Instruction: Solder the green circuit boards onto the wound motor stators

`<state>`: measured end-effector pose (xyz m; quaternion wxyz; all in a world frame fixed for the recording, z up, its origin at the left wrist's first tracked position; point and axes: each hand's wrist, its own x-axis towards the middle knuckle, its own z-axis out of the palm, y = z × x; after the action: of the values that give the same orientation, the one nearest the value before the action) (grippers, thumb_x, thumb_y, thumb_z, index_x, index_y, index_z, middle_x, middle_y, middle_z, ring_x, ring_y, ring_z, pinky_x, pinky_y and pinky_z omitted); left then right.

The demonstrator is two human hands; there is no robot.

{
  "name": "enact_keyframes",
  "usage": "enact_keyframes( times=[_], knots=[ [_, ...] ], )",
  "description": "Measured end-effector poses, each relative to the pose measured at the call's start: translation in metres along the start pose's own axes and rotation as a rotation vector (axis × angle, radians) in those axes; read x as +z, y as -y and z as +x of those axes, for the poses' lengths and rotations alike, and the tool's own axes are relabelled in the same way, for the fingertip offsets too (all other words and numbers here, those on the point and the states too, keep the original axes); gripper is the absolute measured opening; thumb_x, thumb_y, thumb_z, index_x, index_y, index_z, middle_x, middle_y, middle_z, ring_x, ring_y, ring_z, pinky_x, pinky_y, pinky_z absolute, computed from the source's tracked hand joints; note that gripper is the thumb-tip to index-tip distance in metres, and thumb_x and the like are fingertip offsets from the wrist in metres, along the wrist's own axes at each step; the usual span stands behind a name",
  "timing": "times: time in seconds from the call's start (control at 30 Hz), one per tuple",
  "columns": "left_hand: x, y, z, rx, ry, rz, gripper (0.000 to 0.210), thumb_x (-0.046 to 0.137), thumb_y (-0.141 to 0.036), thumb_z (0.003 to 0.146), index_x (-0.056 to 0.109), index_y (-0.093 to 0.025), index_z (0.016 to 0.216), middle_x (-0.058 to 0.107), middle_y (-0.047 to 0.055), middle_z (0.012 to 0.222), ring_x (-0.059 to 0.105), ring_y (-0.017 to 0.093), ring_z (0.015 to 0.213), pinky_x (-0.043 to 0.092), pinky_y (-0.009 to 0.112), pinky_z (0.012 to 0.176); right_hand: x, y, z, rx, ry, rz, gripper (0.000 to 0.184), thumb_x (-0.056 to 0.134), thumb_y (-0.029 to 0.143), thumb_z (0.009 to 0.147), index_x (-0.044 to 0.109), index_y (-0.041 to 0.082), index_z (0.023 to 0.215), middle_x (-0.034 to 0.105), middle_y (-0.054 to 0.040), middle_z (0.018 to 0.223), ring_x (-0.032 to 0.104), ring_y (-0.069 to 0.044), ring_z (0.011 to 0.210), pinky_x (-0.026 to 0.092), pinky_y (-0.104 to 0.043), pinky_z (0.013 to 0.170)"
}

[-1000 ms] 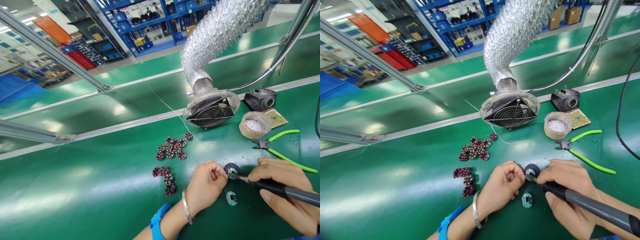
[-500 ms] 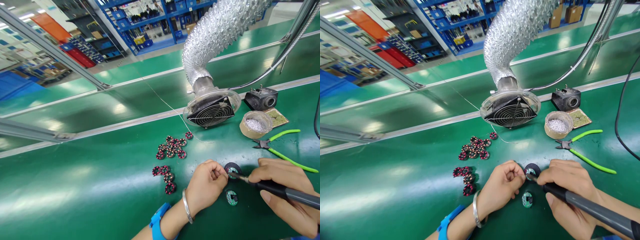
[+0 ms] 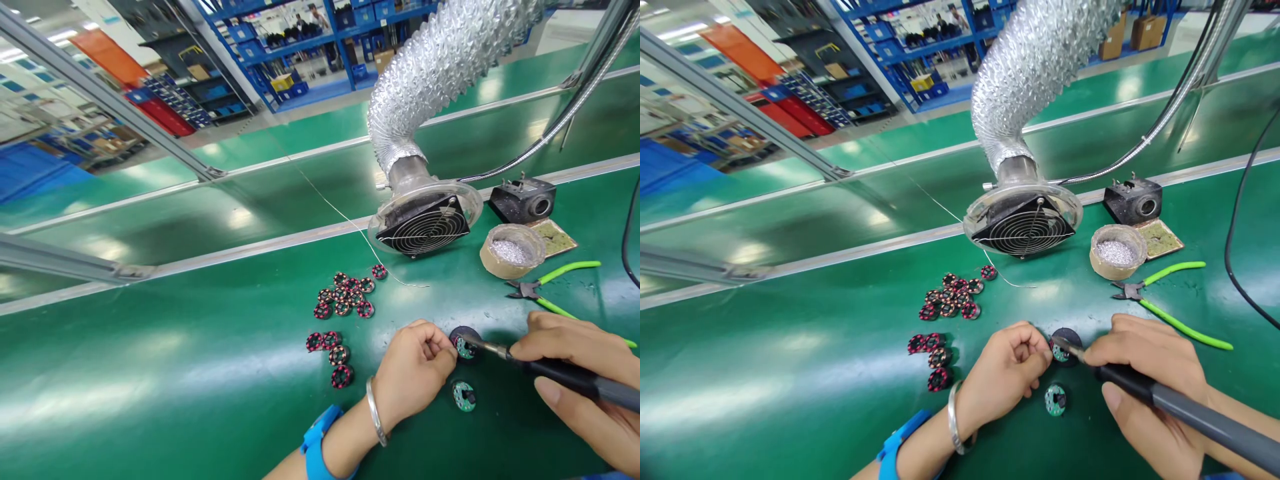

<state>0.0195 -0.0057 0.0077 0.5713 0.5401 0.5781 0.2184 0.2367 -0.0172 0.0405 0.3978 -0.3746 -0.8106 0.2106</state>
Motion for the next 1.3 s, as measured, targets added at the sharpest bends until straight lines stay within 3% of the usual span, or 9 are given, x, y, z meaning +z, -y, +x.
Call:
enact_keyframes(
  times=[0.1,0.23,0.4,0.57,0.73,0.87,1.03,1.17,1.3],
  knots=[
    [0.0,-0.001,0.0,-0.011,0.003,-0.007,0.006,0.056,-0.014,0.072,0.06,-0.017,0.069,0.055,-0.004,0.055,0.052,0.009,0.045,0.038,0.019,0.042,0.002,-0.004,0.0,0.003,-0.017,-0.023,0.025,0.049,0.02,0.088,0.058,0.025,0.111,0.067,-0.0062,0.081,0.066,-0.024,0.068,0.049,-0.035,0.052],
    [0.0,-0.003,0.001,-0.018,0.004,-0.025,0.005,0.056,-0.014,0.073,0.059,-0.016,0.069,0.054,-0.004,0.056,0.052,0.009,0.044,0.037,0.018,0.041,0.015,-0.012,0.003,-0.04,-0.037,-0.045,0.034,0.05,0.011,0.091,0.055,0.024,0.122,0.069,-0.0025,0.085,0.064,-0.016,0.065,0.051,-0.028,0.058],
    [0.001,0.001,0.003,0.006,0.008,-0.054,0.005,0.055,-0.013,0.072,0.058,-0.016,0.069,0.052,-0.005,0.057,0.051,0.008,0.045,0.037,0.017,0.041,0.037,-0.017,0.005,-0.097,0.104,-0.116,0.027,0.055,0.012,0.086,0.056,0.02,0.111,0.064,-0.0031,0.08,0.056,-0.017,0.067,0.048,-0.029,0.061],
    [0.001,0.007,0.001,0.162,-0.026,-0.047,0.005,0.059,-0.018,0.075,0.058,-0.015,0.07,0.052,-0.003,0.068,0.049,0.005,0.046,0.039,0.017,0.043,0.045,-0.016,0.006,-0.104,0.118,-0.103,0.028,0.049,0.006,0.084,0.055,0.019,0.108,0.063,-0.0045,0.082,0.053,-0.019,0.071,0.047,-0.031,0.063],
    [0.001,0.009,-0.002,0.356,-0.073,0.001,0.014,0.066,-0.02,0.076,0.066,-0.016,0.09,0.06,0.002,0.084,0.049,0.004,0.048,0.039,0.017,0.044,0.037,-0.017,0.003,-0.039,0.077,-0.028,0.029,0.052,0.01,0.085,0.053,0.02,0.112,0.067,-0.0052,0.092,0.059,-0.017,0.073,0.05,-0.031,0.066],
    [0.007,0.007,-0.001,0.456,-0.136,0.085,0.009,0.065,-0.02,0.078,0.073,-0.017,0.08,0.065,0.005,0.081,0.051,0.008,0.053,0.043,0.019,0.049,0.036,-0.024,-0.005,-0.01,0.087,-0.052,0.029,0.055,0.013,0.087,0.054,0.022,0.114,0.068,-0.0051,0.095,0.066,-0.019,0.08,0.053,-0.031,0.067],
    [0.01,0.004,0.002,0.316,-0.159,0.042,0.006,0.065,-0.013,0.071,0.069,-0.015,0.068,0.063,0.002,0.074,0.048,0.006,0.05,0.041,0.018,0.048,0.042,-0.029,-0.008,-0.043,0.073,-0.037,0.03,0.055,0.013,0.088,0.054,0.022,0.117,0.069,-0.0063,0.094,0.066,-0.02,0.079,0.054,-0.031,0.066],
    [0.0,0.007,0.002,0.205,-0.069,-0.028,0.01,0.067,-0.016,0.073,0.068,-0.015,0.082,0.058,-0.003,0.059,0.048,0.007,0.048,0.04,0.017,0.047,0.045,-0.027,-0.005,-0.047,0.106,-0.007,0.033,0.054,0.01,0.088,0.054,0.022,0.119,0.066,-0.0041,0.086,0.061,-0.016,0.069,0.051,-0.029,0.062],
    [-0.007,0.012,-0.001,0.478,-0.059,0.103,0.018,0.064,-0.011,0.077,0.071,-0.015,0.093,0.068,0.005,0.082,0.061,0.011,0.065,0.051,0.02,0.062,0.047,-0.024,-0.003,-0.046,0.105,0.007,0.033,0.054,0.007,0.087,0.054,0.021,0.117,0.068,-0.0039,0.092,0.059,-0.016,0.071,0.05,-0.029,0.064]
  ],
)
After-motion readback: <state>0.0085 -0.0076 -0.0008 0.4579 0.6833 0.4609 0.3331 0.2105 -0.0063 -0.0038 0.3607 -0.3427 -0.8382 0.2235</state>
